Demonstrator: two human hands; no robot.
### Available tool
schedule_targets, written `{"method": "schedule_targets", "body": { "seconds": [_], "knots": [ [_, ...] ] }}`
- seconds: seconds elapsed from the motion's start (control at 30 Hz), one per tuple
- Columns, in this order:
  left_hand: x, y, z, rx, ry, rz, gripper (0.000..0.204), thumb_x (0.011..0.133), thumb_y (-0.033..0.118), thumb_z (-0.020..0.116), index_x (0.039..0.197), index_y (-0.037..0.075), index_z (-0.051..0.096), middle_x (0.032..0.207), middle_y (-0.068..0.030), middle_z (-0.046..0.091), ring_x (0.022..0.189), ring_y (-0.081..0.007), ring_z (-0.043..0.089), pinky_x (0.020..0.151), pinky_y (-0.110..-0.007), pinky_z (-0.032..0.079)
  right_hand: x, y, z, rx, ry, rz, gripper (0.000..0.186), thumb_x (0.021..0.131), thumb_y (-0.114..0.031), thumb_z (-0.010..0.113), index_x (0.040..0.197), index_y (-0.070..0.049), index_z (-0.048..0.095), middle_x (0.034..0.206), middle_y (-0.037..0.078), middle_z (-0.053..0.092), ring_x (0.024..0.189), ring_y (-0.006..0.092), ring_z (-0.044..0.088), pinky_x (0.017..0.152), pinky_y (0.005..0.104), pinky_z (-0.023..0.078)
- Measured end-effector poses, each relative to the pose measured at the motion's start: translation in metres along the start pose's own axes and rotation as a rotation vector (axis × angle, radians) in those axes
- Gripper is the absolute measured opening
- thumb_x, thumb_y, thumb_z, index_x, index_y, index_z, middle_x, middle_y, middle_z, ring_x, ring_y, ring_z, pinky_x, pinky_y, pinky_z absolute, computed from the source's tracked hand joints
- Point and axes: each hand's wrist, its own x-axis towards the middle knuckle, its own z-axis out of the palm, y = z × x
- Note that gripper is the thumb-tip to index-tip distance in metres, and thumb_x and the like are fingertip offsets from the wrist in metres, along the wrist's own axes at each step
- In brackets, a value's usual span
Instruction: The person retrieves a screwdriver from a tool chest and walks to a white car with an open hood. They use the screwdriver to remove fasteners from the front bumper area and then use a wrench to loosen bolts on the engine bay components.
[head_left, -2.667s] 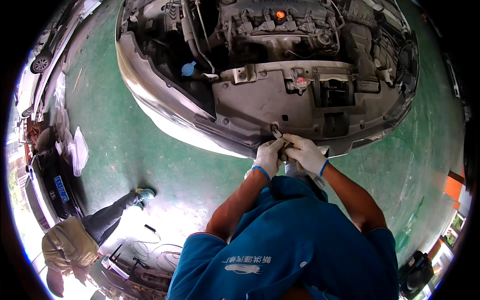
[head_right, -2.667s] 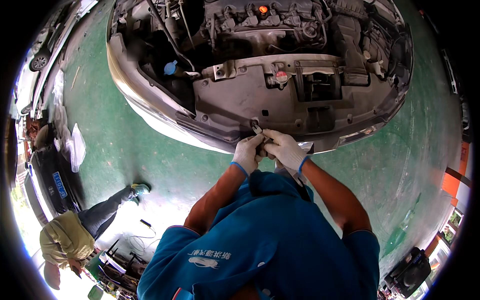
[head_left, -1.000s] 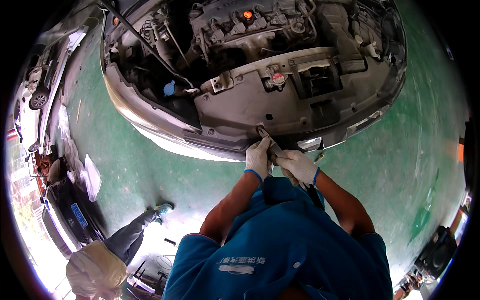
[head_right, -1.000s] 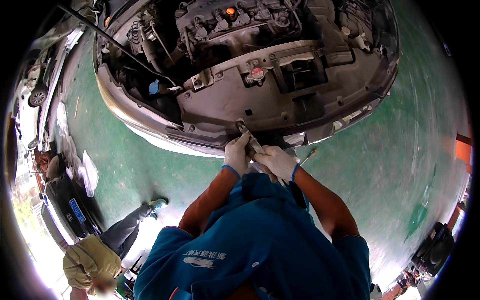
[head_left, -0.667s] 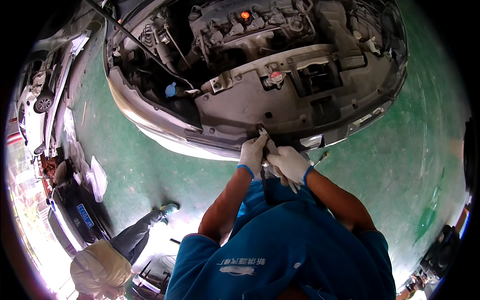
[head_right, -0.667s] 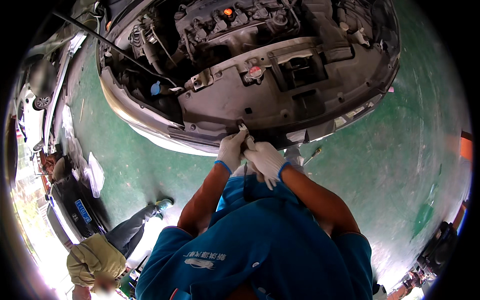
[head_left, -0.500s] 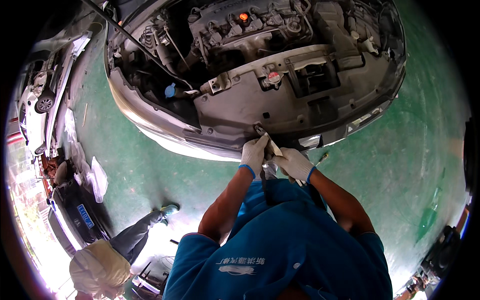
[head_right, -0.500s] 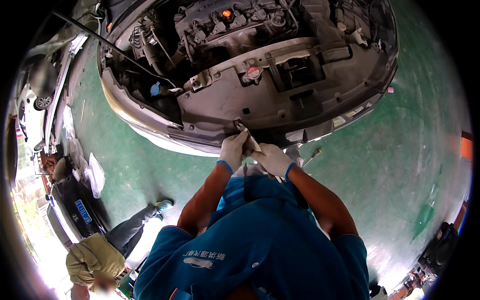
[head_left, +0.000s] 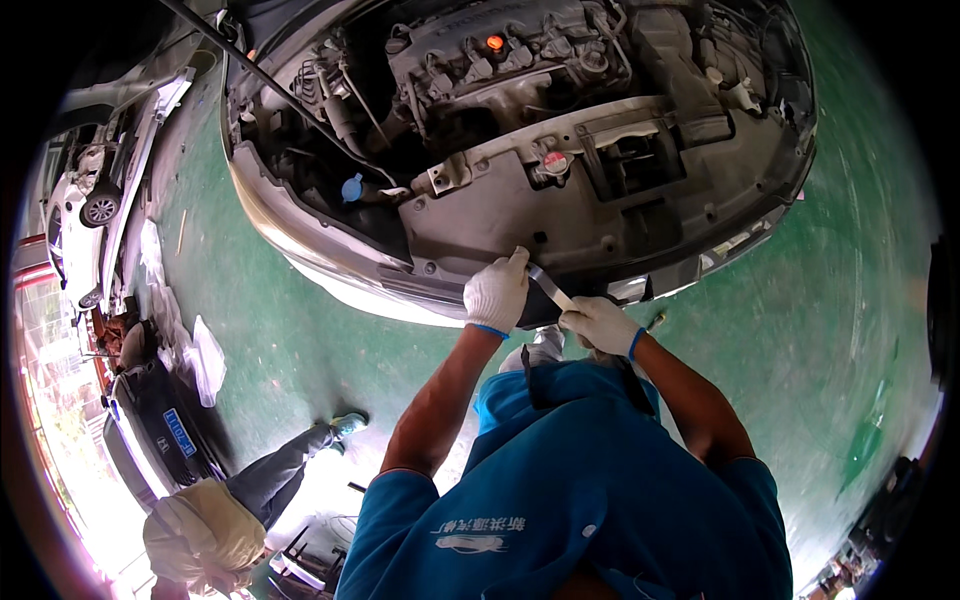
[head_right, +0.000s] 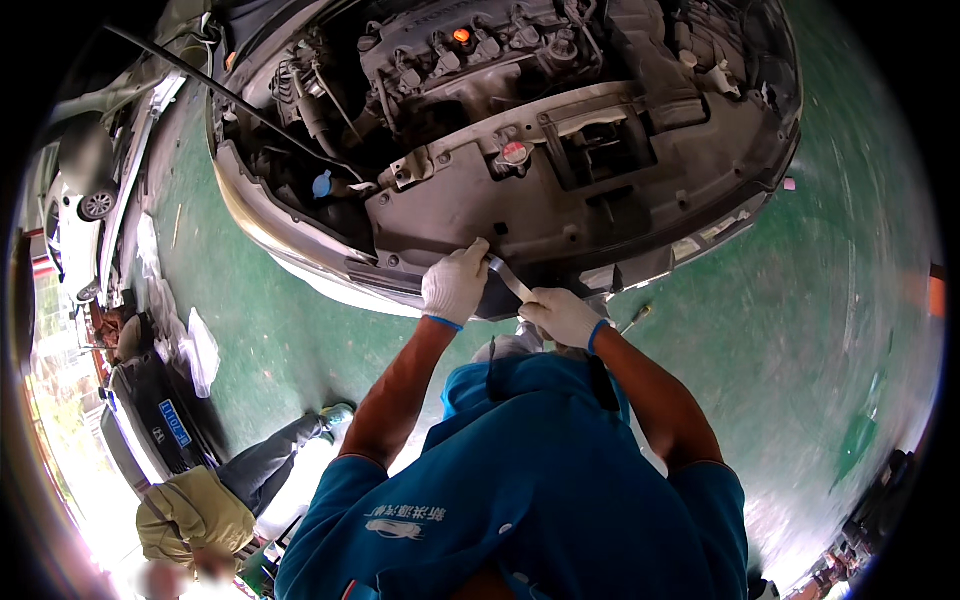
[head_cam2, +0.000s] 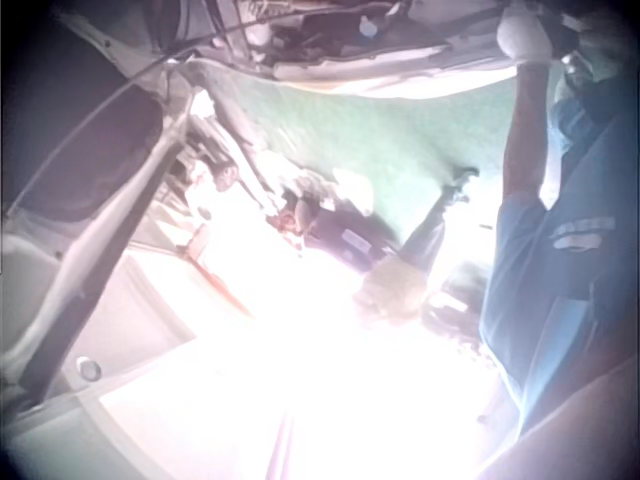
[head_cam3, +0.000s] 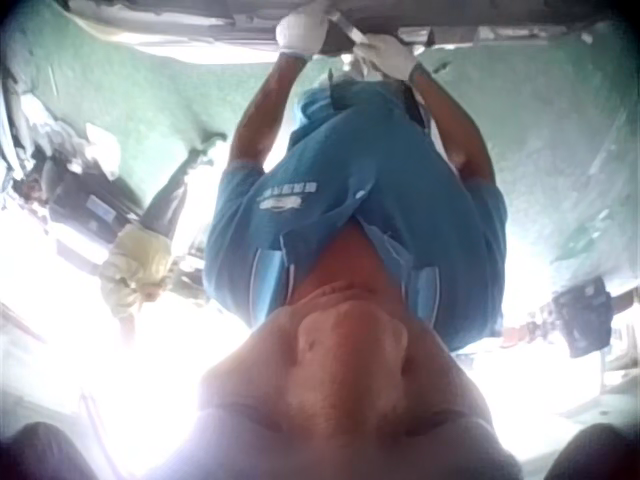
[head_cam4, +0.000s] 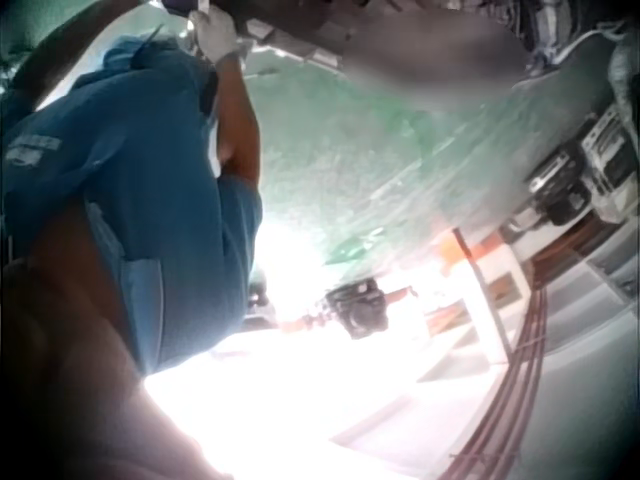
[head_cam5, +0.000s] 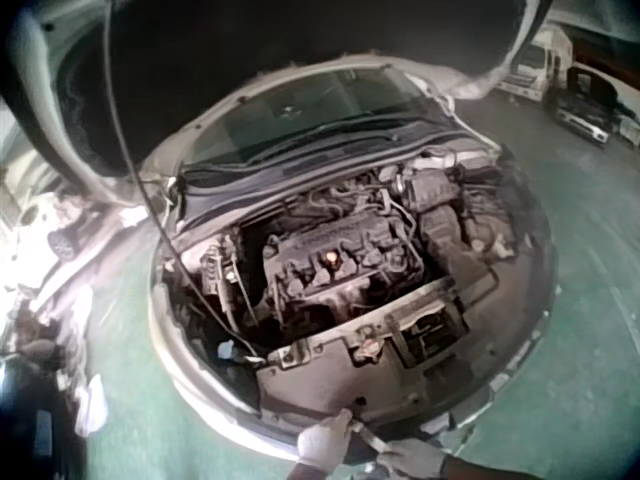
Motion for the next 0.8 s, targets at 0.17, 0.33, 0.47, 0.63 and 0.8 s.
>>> {"method": "schedule_targets", "body": {
  "seconds": [0.17,0.33,0.47,0.63,0.8],
  "knots": [
    [0.009,-0.008,-0.005,0.052,-0.058,0.122,0.024,0.092,0.025,0.063,0.115,0.016,0.067,0.094,-0.0141,0.073,0.087,-0.0374,0.071,0.074,-0.052,0.056,-0.004,-0.003,-0.005,0.077,-0.040,0.116,0.031,0.102,-0.031,0.056,0.093,-0.003,0.061,0.063,0.003,0.055,0.049,0.0133,0.053,0.044,0.0310,0.046],
    [0.022,-0.010,-0.013,0.147,-0.117,0.163,0.022,0.091,0.025,0.063,0.110,0.015,0.068,0.096,-0.0127,0.073,0.089,-0.0361,0.071,0.074,-0.051,0.056,-0.026,-0.028,-0.024,0.147,-0.049,0.195,0.031,0.102,-0.030,0.056,0.090,-0.002,0.059,0.062,0.005,0.055,0.046,0.0155,0.053,0.041,0.0318,0.045],
    [0.027,-0.011,-0.015,0.199,-0.134,0.242,0.019,0.092,0.026,0.062,0.105,0.013,0.069,0.095,-0.0118,0.072,0.089,-0.0355,0.070,0.074,-0.050,0.056,-0.025,-0.045,-0.026,0.128,-0.090,0.220,0.033,0.102,-0.028,0.055,0.085,0.000,0.059,0.061,0.008,0.058,0.044,0.0187,0.054,0.042,0.0358,0.045],
    [0.024,-0.020,-0.010,0.061,-0.011,0.301,0.018,0.093,0.027,0.062,0.101,0.012,0.068,0.094,-0.0114,0.071,0.086,-0.0365,0.070,0.072,-0.049,0.056,-0.010,-0.060,-0.024,0.211,-0.129,0.231,0.036,0.097,-0.022,0.056,0.073,0.004,0.060,0.057,0.013,0.059,0.044,0.0228,0.056,0.045,0.0396,0.046],
    [0.025,-0.033,-0.012,-0.157,0.028,0.268,0.022,0.093,0.021,0.063,0.111,0.010,0.068,0.098,-0.0143,0.072,0.078,-0.0345,0.069,0.068,-0.046,0.055,0.008,-0.080,-0.019,0.109,-0.120,0.220,0.037,0.095,-0.019,0.055,0.068,0.005,0.060,0.053,0.015,0.057,0.046,0.0254,0.057,0.045,0.0407,0.046]
  ]
}}
